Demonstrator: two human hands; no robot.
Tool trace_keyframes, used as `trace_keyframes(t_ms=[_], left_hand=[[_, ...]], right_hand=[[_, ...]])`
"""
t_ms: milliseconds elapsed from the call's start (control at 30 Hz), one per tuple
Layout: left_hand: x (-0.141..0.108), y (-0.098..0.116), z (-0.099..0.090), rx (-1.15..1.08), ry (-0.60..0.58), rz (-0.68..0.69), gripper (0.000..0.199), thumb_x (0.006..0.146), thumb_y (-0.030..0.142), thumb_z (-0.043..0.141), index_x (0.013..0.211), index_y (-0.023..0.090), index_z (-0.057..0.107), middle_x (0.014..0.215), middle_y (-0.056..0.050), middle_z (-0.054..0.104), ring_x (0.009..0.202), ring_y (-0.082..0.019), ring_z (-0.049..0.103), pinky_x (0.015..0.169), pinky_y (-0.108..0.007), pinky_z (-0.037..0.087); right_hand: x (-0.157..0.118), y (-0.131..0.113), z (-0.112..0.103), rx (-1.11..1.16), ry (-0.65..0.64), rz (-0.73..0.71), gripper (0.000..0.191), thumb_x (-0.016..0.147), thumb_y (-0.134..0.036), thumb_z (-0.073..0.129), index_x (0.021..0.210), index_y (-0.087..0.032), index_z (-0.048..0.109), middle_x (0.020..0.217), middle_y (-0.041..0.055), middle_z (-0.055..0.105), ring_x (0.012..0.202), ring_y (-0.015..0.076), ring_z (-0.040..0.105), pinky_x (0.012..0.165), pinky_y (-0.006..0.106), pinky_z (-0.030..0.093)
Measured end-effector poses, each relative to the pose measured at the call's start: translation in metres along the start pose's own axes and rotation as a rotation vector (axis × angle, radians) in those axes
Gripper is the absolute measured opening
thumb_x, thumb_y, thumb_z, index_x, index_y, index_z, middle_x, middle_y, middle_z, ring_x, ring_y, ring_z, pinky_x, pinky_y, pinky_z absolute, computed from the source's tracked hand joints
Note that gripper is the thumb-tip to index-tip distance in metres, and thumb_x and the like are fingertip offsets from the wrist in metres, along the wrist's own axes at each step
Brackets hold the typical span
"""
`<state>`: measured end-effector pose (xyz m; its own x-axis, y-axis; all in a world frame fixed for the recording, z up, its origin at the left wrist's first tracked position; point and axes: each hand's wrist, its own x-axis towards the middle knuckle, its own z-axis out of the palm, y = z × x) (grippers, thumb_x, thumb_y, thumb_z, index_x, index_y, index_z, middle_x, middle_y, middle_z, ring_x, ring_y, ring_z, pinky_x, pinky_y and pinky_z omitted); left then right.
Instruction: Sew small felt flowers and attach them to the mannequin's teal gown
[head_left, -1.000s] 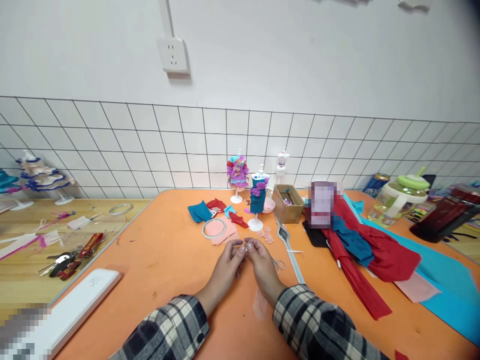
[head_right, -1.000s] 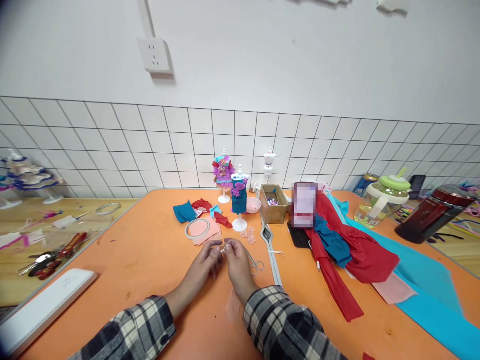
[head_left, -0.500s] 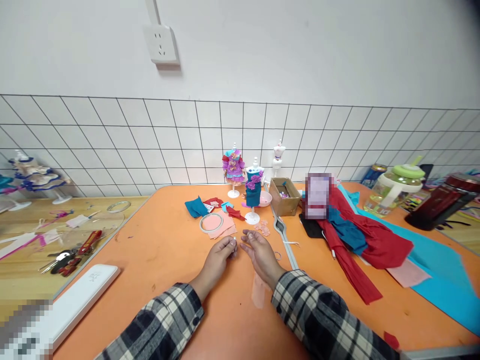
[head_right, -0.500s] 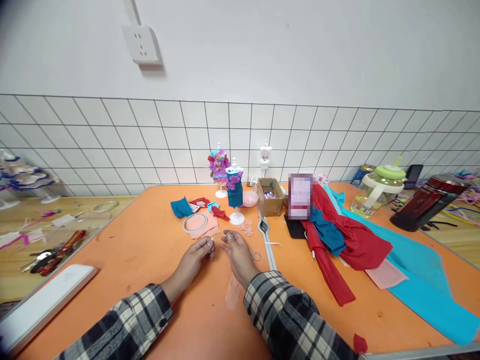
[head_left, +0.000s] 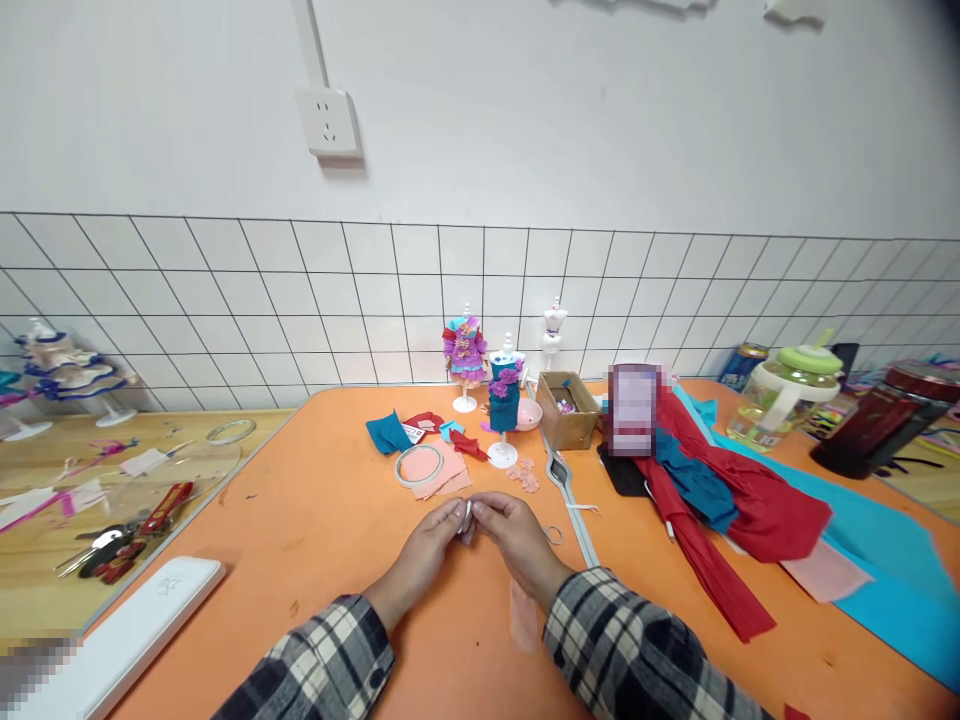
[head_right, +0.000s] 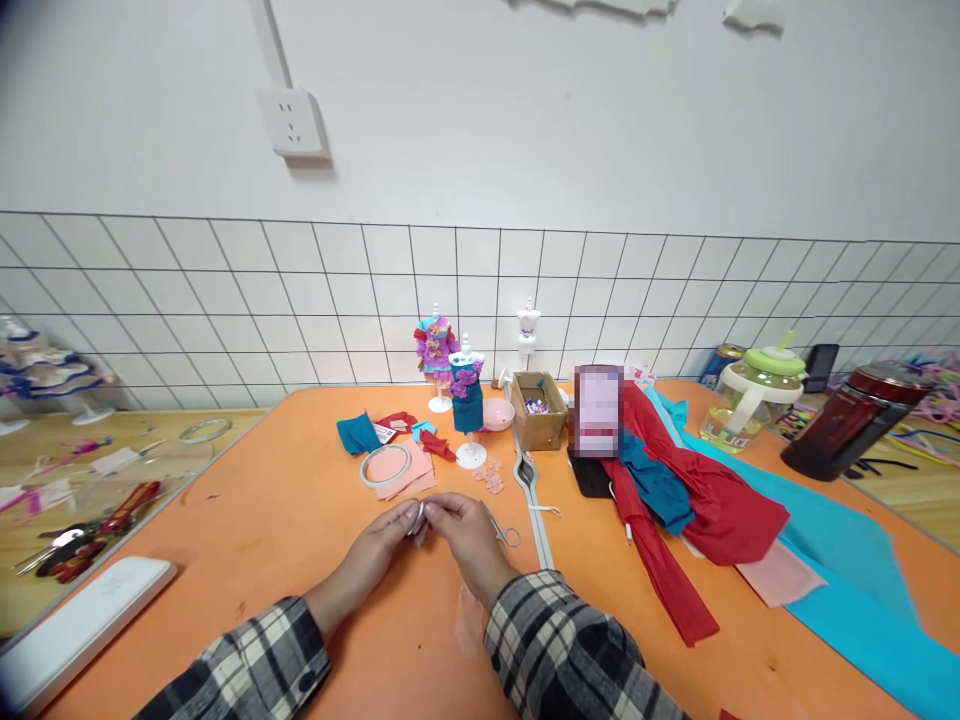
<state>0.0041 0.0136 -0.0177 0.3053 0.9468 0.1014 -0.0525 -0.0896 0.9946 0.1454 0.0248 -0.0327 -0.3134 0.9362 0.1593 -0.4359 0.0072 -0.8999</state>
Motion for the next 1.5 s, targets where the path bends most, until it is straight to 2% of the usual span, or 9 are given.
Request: trace_keyframes(t_ms=[100, 233, 467, 600, 733, 933, 1100, 1267, 1500], left_hand=[[0.000, 0.001, 0.002, 0.058, -0.003, 0.016, 0.039, 0.088, 0.050, 0.049, 0.066, 0.018, 0.050, 0.066, 0.000, 0.048, 0.069, -0.017, 0.045, 0.070, -0.029, 0.037], [0.002, 0.000, 0.003, 0.092, 0.042, 0.017, 0.043, 0.088, 0.055, 0.045, 0.066, 0.018, 0.050, 0.066, 0.000, 0.049, 0.068, -0.017, 0.046, 0.069, -0.029, 0.038], [0.003, -0.006, 0.006, 0.227, 0.037, -0.023, 0.045, 0.086, 0.057, 0.049, 0.066, 0.017, 0.052, 0.061, 0.001, 0.048, 0.061, -0.014, 0.045, 0.059, -0.026, 0.035], [0.004, -0.007, 0.006, 0.145, 0.074, 0.001, 0.044, 0.088, 0.054, 0.046, 0.063, 0.017, 0.051, 0.060, 0.000, 0.051, 0.062, -0.015, 0.047, 0.063, -0.027, 0.038], [0.005, -0.006, 0.002, 0.138, 0.036, -0.038, 0.042, 0.086, 0.052, 0.048, 0.061, 0.018, 0.049, 0.058, 0.000, 0.051, 0.060, -0.016, 0.048, 0.062, -0.027, 0.037], [0.001, -0.002, -0.003, 0.266, 0.086, -0.066, 0.049, 0.092, 0.050, 0.039, 0.054, 0.020, 0.045, 0.050, 0.002, 0.045, 0.052, -0.014, 0.042, 0.057, -0.028, 0.034], [0.001, -0.002, -0.004, 0.194, 0.085, -0.013, 0.047, 0.092, 0.050, 0.037, 0.056, 0.020, 0.046, 0.053, 0.002, 0.048, 0.056, -0.015, 0.045, 0.061, -0.029, 0.037], [0.001, -0.002, -0.001, 0.163, 0.090, -0.002, 0.044, 0.090, 0.050, 0.040, 0.059, 0.019, 0.047, 0.055, 0.001, 0.049, 0.058, -0.016, 0.046, 0.062, -0.029, 0.038], [0.000, 0.001, 0.002, 0.197, 0.093, -0.001, 0.046, 0.090, 0.048, 0.040, 0.058, 0.018, 0.052, 0.057, -0.001, 0.054, 0.060, -0.016, 0.048, 0.064, -0.029, 0.039]], right_hand=[[0.001, 0.002, -0.001, 0.001, 0.056, 0.001, 0.017, 0.077, -0.033, 0.069, 0.080, -0.016, 0.067, 0.065, 0.0013, 0.064, 0.060, 0.0158, 0.059, 0.064, 0.031, 0.046], [0.000, 0.002, 0.001, -0.078, 0.030, 0.002, 0.021, 0.081, -0.039, 0.062, 0.083, -0.018, 0.061, 0.068, 0.0008, 0.062, 0.062, 0.0151, 0.056, 0.066, 0.030, 0.044], [-0.004, 0.005, -0.001, -0.412, 0.048, -0.073, 0.022, 0.087, -0.041, 0.052, 0.090, -0.020, 0.057, 0.088, 0.0038, 0.058, 0.081, 0.0172, 0.053, 0.074, 0.032, 0.043], [-0.005, 0.009, -0.001, -0.344, 0.014, -0.069, 0.026, 0.090, -0.044, 0.046, 0.088, -0.020, 0.054, 0.078, 0.0016, 0.056, 0.070, 0.0154, 0.051, 0.069, 0.031, 0.043], [-0.004, 0.011, 0.001, -0.205, 0.030, -0.029, 0.028, 0.088, -0.048, 0.051, 0.089, -0.020, 0.053, 0.074, 0.0011, 0.056, 0.068, 0.0155, 0.054, 0.068, 0.031, 0.044], [-0.002, 0.005, -0.008, 0.027, 0.308, 0.077, 0.035, 0.073, -0.052, 0.067, 0.087, -0.021, 0.059, 0.097, 0.0058, 0.055, 0.087, 0.0172, 0.055, 0.075, 0.034, 0.051], [-0.005, -0.002, -0.006, -0.059, 0.124, 0.078, 0.041, 0.078, -0.047, 0.066, 0.111, -0.023, 0.065, 0.111, 0.0078, 0.061, 0.088, 0.0165, 0.058, 0.078, 0.034, 0.051], [-0.006, -0.008, 0.001, -0.226, 0.055, 0.009, 0.026, 0.075, -0.040, 0.071, 0.093, -0.021, 0.074, 0.092, 0.0062, 0.071, 0.086, 0.0204, 0.064, 0.084, 0.037, 0.049], [-0.004, -0.008, 0.004, -0.191, 0.061, 0.014, 0.016, 0.072, -0.034, 0.072, 0.076, -0.019, 0.071, 0.066, 0.0021, 0.069, 0.060, 0.0177, 0.062, 0.068, 0.034, 0.049]])
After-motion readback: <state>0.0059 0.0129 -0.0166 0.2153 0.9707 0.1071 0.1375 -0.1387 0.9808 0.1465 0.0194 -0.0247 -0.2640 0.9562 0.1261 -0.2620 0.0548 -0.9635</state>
